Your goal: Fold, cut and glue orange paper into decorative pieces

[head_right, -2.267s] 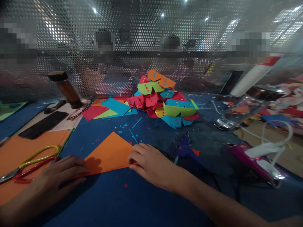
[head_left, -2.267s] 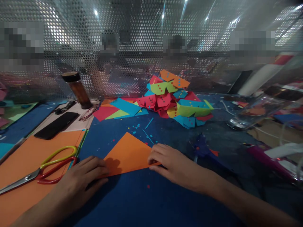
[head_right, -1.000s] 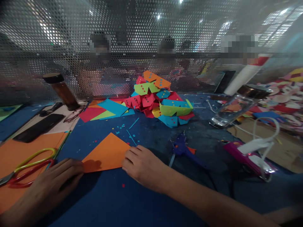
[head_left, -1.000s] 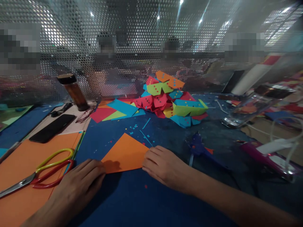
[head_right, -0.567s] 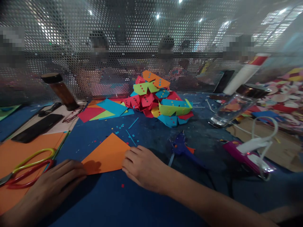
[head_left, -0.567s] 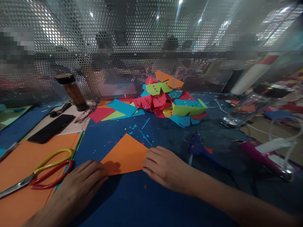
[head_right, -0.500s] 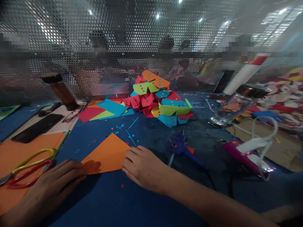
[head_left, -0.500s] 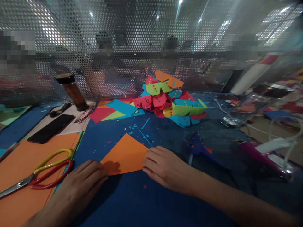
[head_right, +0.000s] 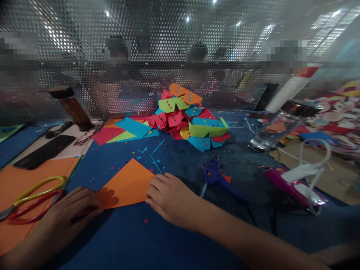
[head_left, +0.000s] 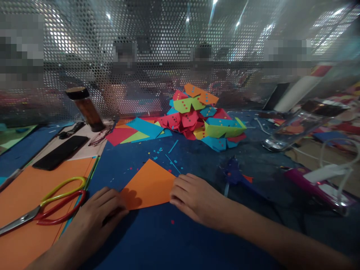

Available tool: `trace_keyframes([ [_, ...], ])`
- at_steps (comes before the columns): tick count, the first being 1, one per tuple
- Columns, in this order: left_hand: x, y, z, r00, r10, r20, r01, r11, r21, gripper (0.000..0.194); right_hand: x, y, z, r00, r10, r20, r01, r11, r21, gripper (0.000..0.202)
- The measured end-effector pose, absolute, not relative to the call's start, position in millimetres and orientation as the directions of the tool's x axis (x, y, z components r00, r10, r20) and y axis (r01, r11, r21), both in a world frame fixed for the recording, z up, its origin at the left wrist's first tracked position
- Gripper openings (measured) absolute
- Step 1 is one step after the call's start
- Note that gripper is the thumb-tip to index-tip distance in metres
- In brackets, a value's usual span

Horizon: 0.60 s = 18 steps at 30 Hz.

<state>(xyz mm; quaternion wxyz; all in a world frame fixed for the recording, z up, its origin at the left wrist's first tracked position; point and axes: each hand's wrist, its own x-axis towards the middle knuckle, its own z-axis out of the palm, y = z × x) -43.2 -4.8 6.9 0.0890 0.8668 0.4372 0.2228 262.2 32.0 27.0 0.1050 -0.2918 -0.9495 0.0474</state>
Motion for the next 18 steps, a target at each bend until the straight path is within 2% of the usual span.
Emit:
trace_keyframes([
  [8,-39.2,-3.4,10.3,0.492,0.805,0.331,0.716,-0.591,0.372,0.025,259.5,32.6,32.5,-0.759,0.641,0.112,0.6,0.756,-0.262,0.016],
  [18,-34.8,-0.4,14.3,0.488,0.815,0.312,0.726,-0.577,0.373,0.026,257.5,32.8,32.8,-0.724,0.68,0.115,0.638,0.723,-0.264,0.017],
])
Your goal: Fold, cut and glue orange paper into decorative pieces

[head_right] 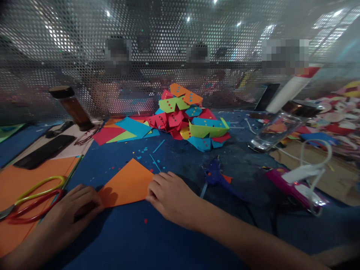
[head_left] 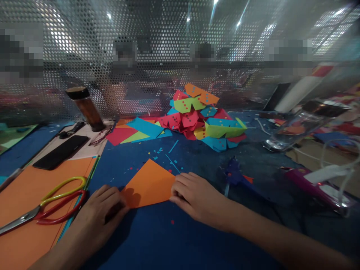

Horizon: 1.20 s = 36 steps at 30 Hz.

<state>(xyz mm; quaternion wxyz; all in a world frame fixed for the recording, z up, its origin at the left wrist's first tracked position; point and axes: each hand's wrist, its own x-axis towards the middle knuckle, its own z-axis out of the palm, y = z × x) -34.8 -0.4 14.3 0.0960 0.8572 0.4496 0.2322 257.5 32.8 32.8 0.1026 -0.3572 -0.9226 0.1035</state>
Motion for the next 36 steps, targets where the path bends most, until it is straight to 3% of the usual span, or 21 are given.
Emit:
trace_keyframes([
  [15,-9.7,-1.4,4.7,0.547,0.76,0.352,0.674,-0.649,0.353,0.021,257.9,34.3,32.2,-0.714,0.696,0.071,0.644,0.694,-0.322,0.014],
  [36,-4.6,5.2,1.2,0.444,0.867,0.225,0.781,-0.498,0.376,0.023,256.9,33.9,30.1,-0.654,0.755,0.052,0.697,0.627,-0.348,0.017],
])
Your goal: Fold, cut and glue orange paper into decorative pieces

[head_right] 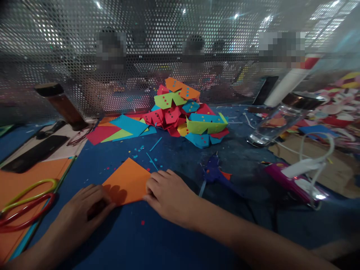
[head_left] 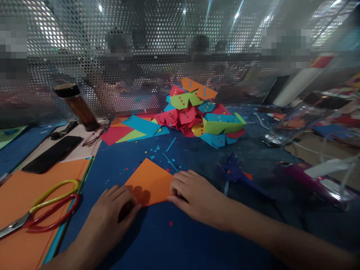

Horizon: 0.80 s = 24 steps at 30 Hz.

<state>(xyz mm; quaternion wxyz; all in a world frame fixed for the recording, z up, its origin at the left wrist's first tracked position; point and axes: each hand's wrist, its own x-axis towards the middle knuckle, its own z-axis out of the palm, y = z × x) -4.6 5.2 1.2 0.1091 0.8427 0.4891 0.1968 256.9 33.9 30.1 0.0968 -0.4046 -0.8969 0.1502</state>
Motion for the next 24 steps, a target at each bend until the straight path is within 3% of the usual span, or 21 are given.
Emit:
trace_keyframes([
  [10,-6.2,4.0,-2.6,0.517,0.796,0.314,0.682,-0.605,0.41,0.018,257.1,34.1,28.9,-0.635,0.77,0.055,0.704,0.607,-0.369,0.018],
  [16,-5.5,3.8,-1.1,0.638,0.633,0.438,0.614,-0.762,0.206,0.033,256.8,34.5,29.6,-0.635,0.771,0.047,0.704,0.602,-0.375,0.018],
  [24,-9.4,1.1,-2.2,0.707,0.607,0.363,0.624,-0.777,0.084,0.04,255.7,35.6,29.8,-0.635,0.771,0.048,0.706,0.604,-0.37,0.018],
])
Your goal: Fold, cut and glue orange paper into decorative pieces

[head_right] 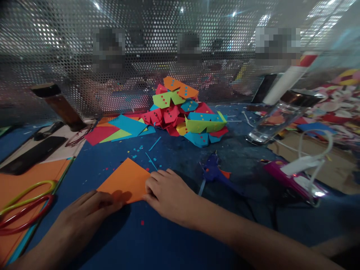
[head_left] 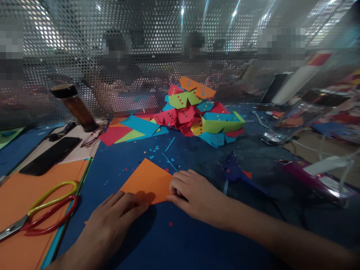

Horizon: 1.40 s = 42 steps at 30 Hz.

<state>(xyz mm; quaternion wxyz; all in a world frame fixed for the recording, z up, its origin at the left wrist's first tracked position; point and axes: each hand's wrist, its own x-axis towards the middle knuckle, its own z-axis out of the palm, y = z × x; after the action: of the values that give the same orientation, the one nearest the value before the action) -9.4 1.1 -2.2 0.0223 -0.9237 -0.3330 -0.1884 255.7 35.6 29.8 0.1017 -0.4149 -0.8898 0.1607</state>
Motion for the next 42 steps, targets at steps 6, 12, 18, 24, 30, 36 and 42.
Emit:
trace_keyframes([
  [6,-7.4,1.2,0.5,0.703,0.619,0.35,0.623,-0.773,0.116,0.042,255.7,35.1,29.9,-0.629,0.775,0.058,0.71,0.603,-0.364,0.016],
  [12,-7.3,-1.8,1.4,0.72,0.598,0.353,0.609,-0.788,0.093,0.042,256.0,34.7,32.1,-0.619,0.784,0.052,0.723,0.594,-0.351,0.017],
  [18,-3.8,-8.5,5.5,0.731,0.579,0.361,0.615,-0.788,0.019,0.04,257.9,35.3,32.0,-0.612,0.79,0.047,0.731,0.587,-0.348,0.018],
  [24,-1.9,-13.6,3.7,0.742,0.586,0.325,0.635,-0.77,-0.061,0.04,261.3,35.8,32.3,-0.615,0.788,0.043,0.73,0.589,-0.347,0.019],
  [30,3.4,-13.4,5.9,0.747,0.572,0.339,0.637,-0.762,-0.116,0.031,266.6,38.8,39.2,-0.623,0.782,-0.022,0.735,0.576,-0.357,0.019],
  [36,7.0,-10.7,7.7,0.739,0.587,0.331,0.645,-0.759,-0.092,0.036,271.3,41.4,47.9,-0.618,0.784,-0.062,0.749,0.563,-0.348,0.017],
  [42,6.4,-11.2,11.4,0.743,0.582,0.329,0.641,-0.76,-0.104,0.037,278.3,43.0,52.4,-0.62,0.78,-0.082,0.754,0.564,-0.336,0.016],
])
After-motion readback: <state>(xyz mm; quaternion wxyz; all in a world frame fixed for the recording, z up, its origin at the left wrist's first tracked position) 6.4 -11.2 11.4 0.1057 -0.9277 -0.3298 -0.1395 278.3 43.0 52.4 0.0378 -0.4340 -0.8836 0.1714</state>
